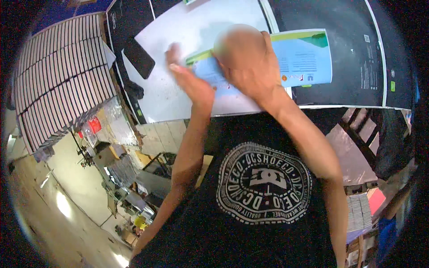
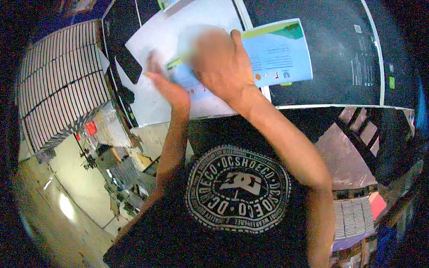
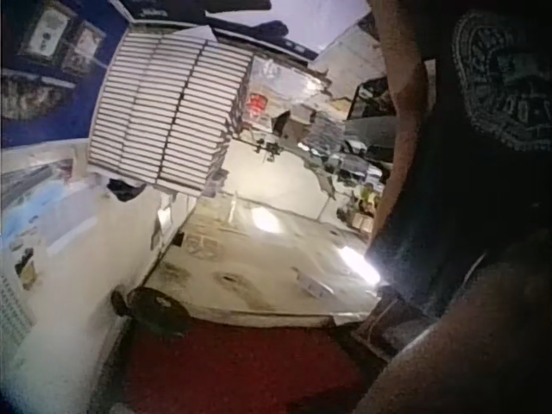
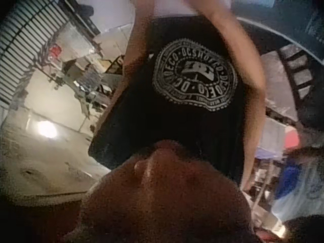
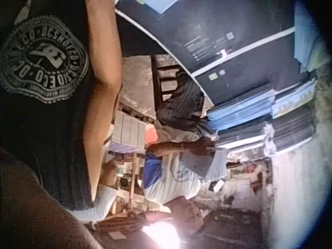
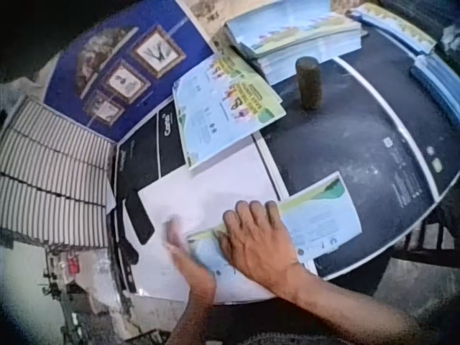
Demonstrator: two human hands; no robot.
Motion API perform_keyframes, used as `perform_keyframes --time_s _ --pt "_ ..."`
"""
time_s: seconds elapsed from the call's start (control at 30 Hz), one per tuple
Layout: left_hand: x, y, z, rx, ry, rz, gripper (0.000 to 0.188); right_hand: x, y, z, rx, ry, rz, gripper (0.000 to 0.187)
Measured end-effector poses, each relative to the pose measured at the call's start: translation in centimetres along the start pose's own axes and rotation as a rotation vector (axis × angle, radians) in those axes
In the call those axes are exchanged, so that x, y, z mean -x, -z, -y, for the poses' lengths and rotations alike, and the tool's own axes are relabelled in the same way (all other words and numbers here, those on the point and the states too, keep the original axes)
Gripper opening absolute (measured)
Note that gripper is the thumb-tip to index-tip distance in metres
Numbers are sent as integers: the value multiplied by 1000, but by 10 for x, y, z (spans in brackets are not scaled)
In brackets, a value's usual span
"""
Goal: The person organizes and prepares booklets by folding pages, using a cylindrical tool to press and smooth them, and then stacking the finished items.
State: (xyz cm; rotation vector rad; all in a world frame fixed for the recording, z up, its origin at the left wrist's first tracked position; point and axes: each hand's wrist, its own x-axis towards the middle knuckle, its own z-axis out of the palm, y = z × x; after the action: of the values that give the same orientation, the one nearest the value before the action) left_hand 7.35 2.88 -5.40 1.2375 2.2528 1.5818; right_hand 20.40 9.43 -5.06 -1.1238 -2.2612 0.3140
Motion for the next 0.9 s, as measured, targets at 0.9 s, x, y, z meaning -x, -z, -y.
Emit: perform_keyframes --time_s 0.9 --pt "27 -17 -27 -102 -341 275 49 6 8 -2 -157 -6 -7 20"
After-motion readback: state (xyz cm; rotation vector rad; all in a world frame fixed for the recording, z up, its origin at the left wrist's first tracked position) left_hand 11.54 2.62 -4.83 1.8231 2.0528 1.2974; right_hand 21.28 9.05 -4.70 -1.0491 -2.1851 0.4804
